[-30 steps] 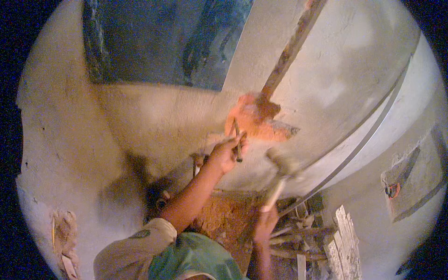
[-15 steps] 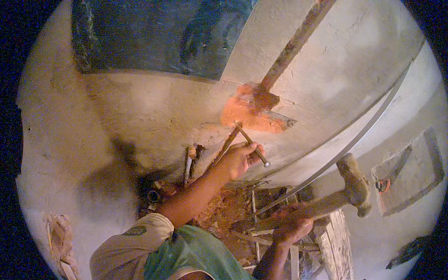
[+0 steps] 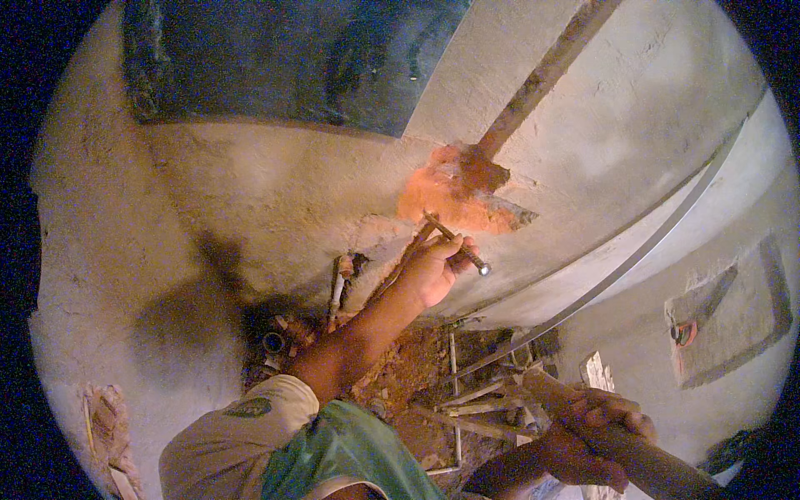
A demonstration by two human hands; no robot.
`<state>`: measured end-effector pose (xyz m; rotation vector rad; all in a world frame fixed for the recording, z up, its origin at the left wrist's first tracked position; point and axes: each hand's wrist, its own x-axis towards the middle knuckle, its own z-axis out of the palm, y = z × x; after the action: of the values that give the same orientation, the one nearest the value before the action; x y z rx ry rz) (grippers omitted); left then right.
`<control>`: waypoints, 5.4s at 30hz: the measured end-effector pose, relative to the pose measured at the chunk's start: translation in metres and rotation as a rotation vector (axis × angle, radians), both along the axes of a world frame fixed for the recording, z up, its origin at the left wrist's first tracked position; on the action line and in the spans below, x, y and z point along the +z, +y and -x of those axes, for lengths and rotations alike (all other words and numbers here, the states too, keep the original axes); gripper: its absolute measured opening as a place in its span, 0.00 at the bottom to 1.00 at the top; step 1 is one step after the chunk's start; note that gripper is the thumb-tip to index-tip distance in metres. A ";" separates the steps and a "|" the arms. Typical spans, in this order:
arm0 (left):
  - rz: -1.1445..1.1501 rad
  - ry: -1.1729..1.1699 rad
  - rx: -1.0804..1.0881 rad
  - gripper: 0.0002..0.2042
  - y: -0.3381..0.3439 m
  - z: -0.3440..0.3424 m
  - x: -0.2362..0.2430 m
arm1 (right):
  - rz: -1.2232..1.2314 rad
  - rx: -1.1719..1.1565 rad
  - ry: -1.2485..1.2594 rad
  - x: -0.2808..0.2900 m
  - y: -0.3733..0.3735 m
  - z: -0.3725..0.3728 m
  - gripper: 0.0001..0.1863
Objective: The person chisels a vertical channel in a concrete wall with a hammer and a chisel, then fits a blue fixture box into the opening and positions it against the exposed pipes.
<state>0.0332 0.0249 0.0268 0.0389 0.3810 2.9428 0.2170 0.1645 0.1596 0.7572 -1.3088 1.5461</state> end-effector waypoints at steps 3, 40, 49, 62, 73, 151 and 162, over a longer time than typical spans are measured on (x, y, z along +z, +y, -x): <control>-0.035 -0.022 -0.021 0.04 0.006 0.000 0.012 | 0.146 -0.051 -0.081 -0.018 0.003 0.005 0.30; -0.293 -0.149 0.081 0.05 0.020 0.033 0.003 | -0.218 -0.524 -1.048 -0.125 -0.023 0.031 0.19; -0.379 -0.151 0.082 0.05 0.034 0.030 0.010 | -0.027 -0.427 -0.012 0.000 -0.014 0.020 0.27; -0.440 -0.204 0.091 0.06 0.035 0.034 0.011 | -0.205 -0.277 -0.206 -0.010 0.029 0.025 0.23; -0.140 -0.076 -0.071 0.05 0.031 0.003 -0.031 | -0.172 -0.299 -1.064 -0.135 0.000 0.011 0.22; -0.558 -0.380 0.173 0.05 0.020 0.090 0.082 | -0.478 -0.330 -1.042 0.027 -0.039 0.097 0.21; -0.556 -0.282 0.155 0.07 0.023 0.079 0.083 | -0.141 -0.281 -0.723 0.052 -0.043 0.088 0.20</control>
<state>-0.0458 0.0478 0.1100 -0.3422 -0.4949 3.0396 0.1285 0.1219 0.2117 0.0589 -1.9654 1.5587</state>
